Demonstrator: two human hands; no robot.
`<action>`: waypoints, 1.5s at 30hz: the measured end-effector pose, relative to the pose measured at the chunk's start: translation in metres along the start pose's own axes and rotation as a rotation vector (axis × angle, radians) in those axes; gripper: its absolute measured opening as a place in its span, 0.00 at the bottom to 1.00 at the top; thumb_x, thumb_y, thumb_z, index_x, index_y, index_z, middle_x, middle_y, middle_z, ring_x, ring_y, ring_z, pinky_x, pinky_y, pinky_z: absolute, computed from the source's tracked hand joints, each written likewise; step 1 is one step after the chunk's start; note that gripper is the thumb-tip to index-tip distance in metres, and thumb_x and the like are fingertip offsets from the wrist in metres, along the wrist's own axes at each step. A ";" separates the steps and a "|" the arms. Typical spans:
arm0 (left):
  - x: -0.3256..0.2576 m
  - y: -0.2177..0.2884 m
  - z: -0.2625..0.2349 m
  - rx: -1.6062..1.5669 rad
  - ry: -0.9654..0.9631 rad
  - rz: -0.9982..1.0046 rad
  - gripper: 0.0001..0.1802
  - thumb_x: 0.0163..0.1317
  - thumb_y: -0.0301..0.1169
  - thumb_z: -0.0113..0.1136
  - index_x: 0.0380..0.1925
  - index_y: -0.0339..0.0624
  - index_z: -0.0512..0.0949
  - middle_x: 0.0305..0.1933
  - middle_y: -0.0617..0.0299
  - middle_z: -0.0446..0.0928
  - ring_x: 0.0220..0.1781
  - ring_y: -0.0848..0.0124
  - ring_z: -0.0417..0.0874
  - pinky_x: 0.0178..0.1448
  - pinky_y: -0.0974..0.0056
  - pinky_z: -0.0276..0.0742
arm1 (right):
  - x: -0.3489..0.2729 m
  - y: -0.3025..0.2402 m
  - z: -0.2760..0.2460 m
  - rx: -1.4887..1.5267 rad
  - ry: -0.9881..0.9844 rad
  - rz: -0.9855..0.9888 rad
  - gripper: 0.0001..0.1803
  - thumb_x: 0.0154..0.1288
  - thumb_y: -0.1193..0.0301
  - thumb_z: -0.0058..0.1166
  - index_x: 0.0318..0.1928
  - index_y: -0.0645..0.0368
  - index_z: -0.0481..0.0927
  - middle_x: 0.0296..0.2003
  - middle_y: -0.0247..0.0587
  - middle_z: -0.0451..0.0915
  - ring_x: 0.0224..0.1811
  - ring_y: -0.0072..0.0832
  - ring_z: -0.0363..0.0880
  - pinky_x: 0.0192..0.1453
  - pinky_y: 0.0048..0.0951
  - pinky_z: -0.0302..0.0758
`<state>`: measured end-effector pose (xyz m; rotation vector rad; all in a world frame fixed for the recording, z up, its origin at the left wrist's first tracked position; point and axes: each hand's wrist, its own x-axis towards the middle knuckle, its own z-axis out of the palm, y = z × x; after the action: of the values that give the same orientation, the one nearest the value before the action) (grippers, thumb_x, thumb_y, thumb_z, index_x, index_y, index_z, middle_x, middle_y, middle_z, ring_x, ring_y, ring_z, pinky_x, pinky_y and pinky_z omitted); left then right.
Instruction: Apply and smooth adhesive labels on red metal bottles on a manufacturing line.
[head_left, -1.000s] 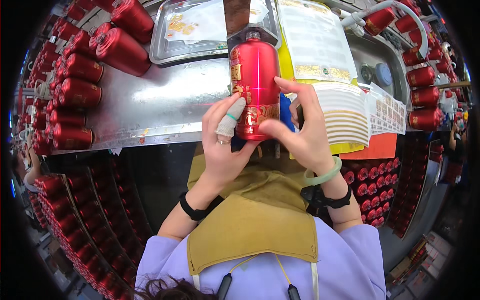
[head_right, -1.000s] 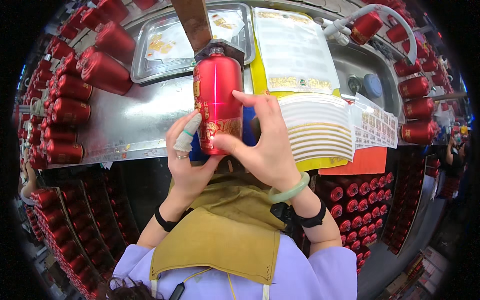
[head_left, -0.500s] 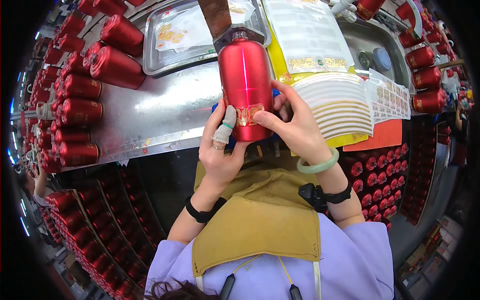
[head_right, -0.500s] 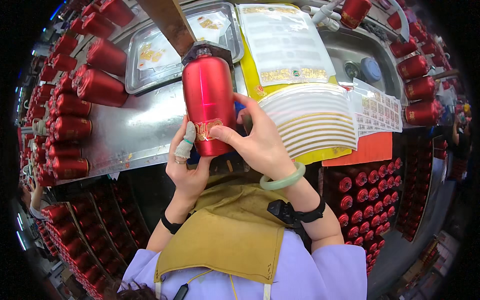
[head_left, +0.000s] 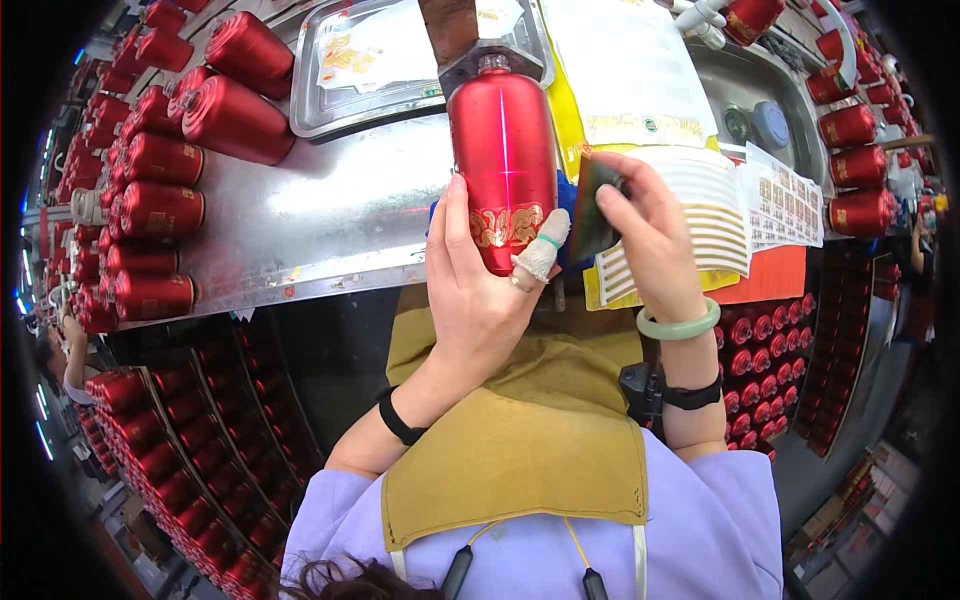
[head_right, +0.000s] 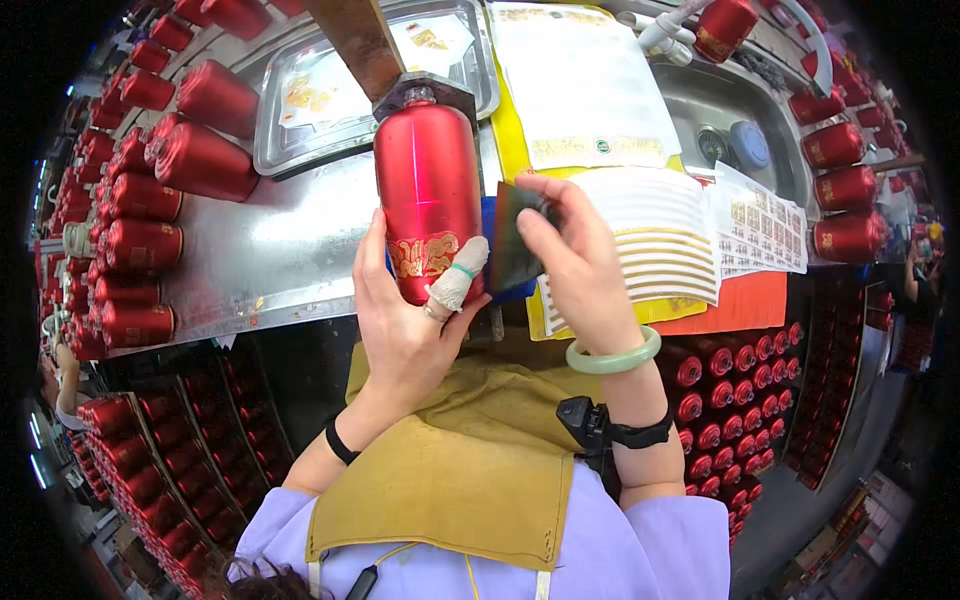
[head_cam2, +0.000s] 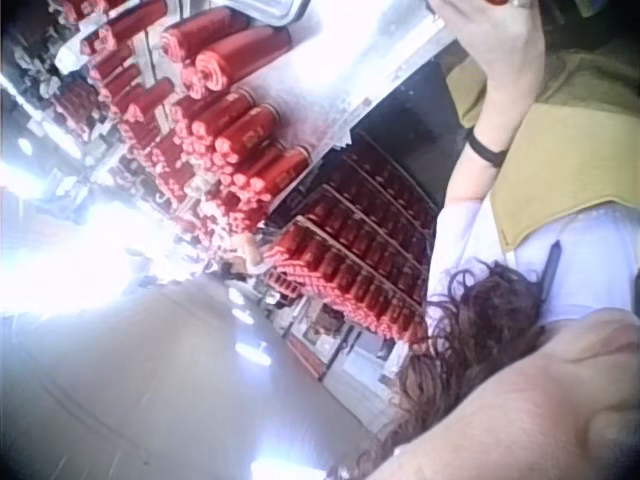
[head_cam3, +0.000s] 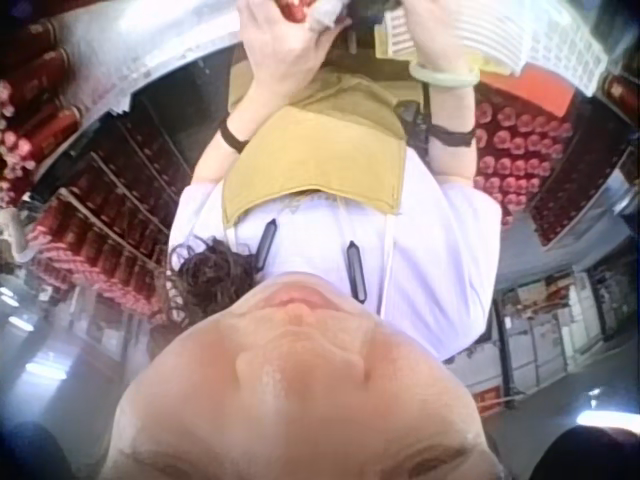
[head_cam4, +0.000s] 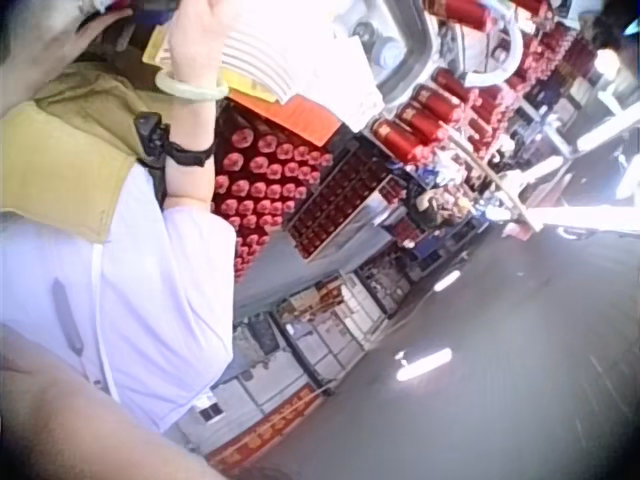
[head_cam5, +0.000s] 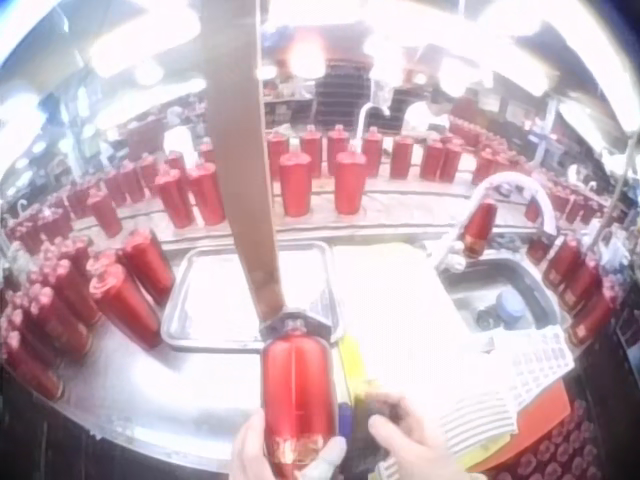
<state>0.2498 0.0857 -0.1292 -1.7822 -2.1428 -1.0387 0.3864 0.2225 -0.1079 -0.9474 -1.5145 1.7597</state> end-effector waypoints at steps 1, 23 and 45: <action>-0.002 -0.002 0.000 0.000 0.003 -0.002 0.42 0.45 0.28 0.83 0.65 0.62 0.81 0.78 0.40 0.57 0.75 0.40 0.65 0.73 0.44 0.67 | 0.001 -0.011 0.000 0.057 0.012 0.004 0.21 0.77 0.75 0.56 0.66 0.69 0.72 0.48 0.36 0.80 0.51 0.19 0.78 0.58 0.22 0.75; 0.000 -0.025 -0.011 -0.390 0.142 -0.127 0.48 0.42 0.27 0.84 0.67 0.34 0.75 0.70 0.49 0.76 0.67 0.49 0.76 0.69 0.50 0.73 | -0.002 0.038 -0.008 -0.370 0.241 -0.152 0.10 0.73 0.78 0.58 0.52 0.66 0.81 0.42 0.42 0.84 0.42 0.23 0.81 0.49 0.26 0.77; -0.034 -0.035 0.002 -0.243 0.123 -0.206 0.44 0.48 0.22 0.80 0.69 0.38 0.75 0.74 0.41 0.71 0.74 0.48 0.74 0.77 0.50 0.69 | -0.009 -0.012 0.005 -0.145 0.130 -0.281 0.19 0.74 0.81 0.56 0.63 0.67 0.77 0.49 0.38 0.84 0.51 0.21 0.80 0.61 0.25 0.75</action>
<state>0.2278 0.0582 -0.1633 -1.5632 -2.2408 -1.4744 0.3875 0.2139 -0.0945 -0.8534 -1.6196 1.3808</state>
